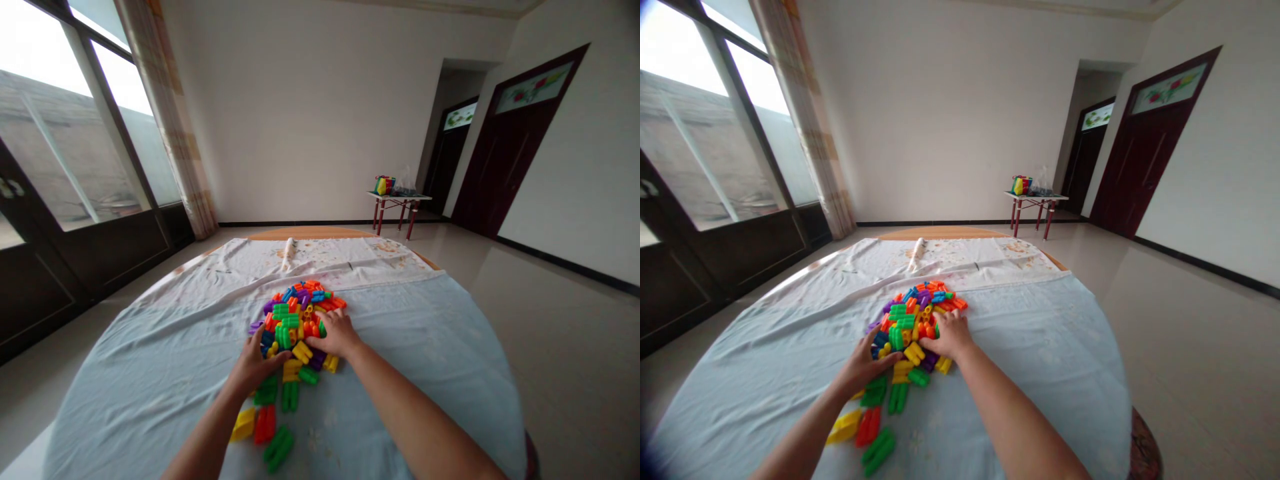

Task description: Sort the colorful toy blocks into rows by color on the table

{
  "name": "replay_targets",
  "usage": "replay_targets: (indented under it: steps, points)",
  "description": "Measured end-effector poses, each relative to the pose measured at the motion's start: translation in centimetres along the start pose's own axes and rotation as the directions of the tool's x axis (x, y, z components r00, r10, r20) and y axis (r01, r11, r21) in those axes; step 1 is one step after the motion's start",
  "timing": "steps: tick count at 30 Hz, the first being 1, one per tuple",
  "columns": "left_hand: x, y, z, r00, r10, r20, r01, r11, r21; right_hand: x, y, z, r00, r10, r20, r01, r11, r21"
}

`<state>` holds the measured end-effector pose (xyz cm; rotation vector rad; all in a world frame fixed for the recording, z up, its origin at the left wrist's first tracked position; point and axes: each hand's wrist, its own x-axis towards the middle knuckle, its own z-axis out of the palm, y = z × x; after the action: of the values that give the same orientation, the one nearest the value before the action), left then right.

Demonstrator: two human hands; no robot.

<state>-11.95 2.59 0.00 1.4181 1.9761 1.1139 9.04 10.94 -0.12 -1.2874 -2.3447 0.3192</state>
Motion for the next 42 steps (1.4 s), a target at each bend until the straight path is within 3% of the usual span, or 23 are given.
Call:
replay_targets:
  steps: [4,7,10,14,17,22,25,28,34,39,41,42]
  points:
    - [0.1,0.8,1.2,1.000,0.012,0.021,-0.010,0.994,-0.105,-0.1,-1.8,0.3,0.995,-0.096,0.029,0.088,0.974,0.210]
    - [1.1,1.3,1.8,1.000,-0.007,0.006,0.007,0.987,-0.163,0.0,-2.8,0.7,0.996,-0.085,0.037,0.063,0.908,0.414]
    - [2.0,1.7,1.3,1.000,-0.011,-0.008,0.009,0.982,-0.187,0.8,-2.7,0.6,0.999,-0.017,-0.037,0.033,0.871,0.490]
    - [2.2,0.7,-0.8,0.997,-0.004,-0.079,-0.005,0.993,-0.116,2.5,-1.0,-0.3,0.981,0.066,-0.182,0.002,0.937,0.349]
    - [1.8,-1.0,-1.8,0.989,0.016,-0.145,-0.022,0.999,-0.043,4.0,-0.1,-0.7,0.978,0.066,-0.197,-0.038,0.989,0.144]
    - [1.0,-3.6,-1.4,0.977,0.119,-0.179,-0.119,0.993,0.008,6.7,-0.9,-0.4,0.993,0.033,-0.112,-0.039,0.998,-0.054]
    - [0.9,-4.5,-0.9,0.962,0.220,-0.162,-0.213,0.975,0.058,8.0,-1.9,0.1,0.998,0.067,0.009,-0.066,0.993,-0.097]
    - [0.8,-4.7,-0.8,0.962,0.241,-0.126,-0.230,0.968,0.098,8.2,-2.5,0.5,0.990,0.097,0.103,-0.087,0.992,-0.096]
    - [0.8,-4.6,-0.8,0.972,0.208,-0.107,-0.196,0.974,0.112,5.4,-3.1,-0.1,0.968,-0.145,0.203,0.138,0.989,0.047]
    - [0.6,-4.4,-1.1,0.970,0.238,-0.040,-0.237,0.971,0.036,2.6,-2.5,-1.1,0.885,-0.347,0.312,0.316,0.938,0.144]
    - [0.5,-4.3,-1.2,0.973,0.230,-0.021,-0.230,0.973,-0.001,2.1,-2.0,-1.6,0.847,-0.399,0.351,0.338,0.914,0.224]
    - [0.5,-4.4,-1.3,0.975,0.222,-0.015,-0.223,0.975,-0.024,2.0,-1.7,-1.8,0.854,-0.394,0.340,0.320,0.913,0.254]
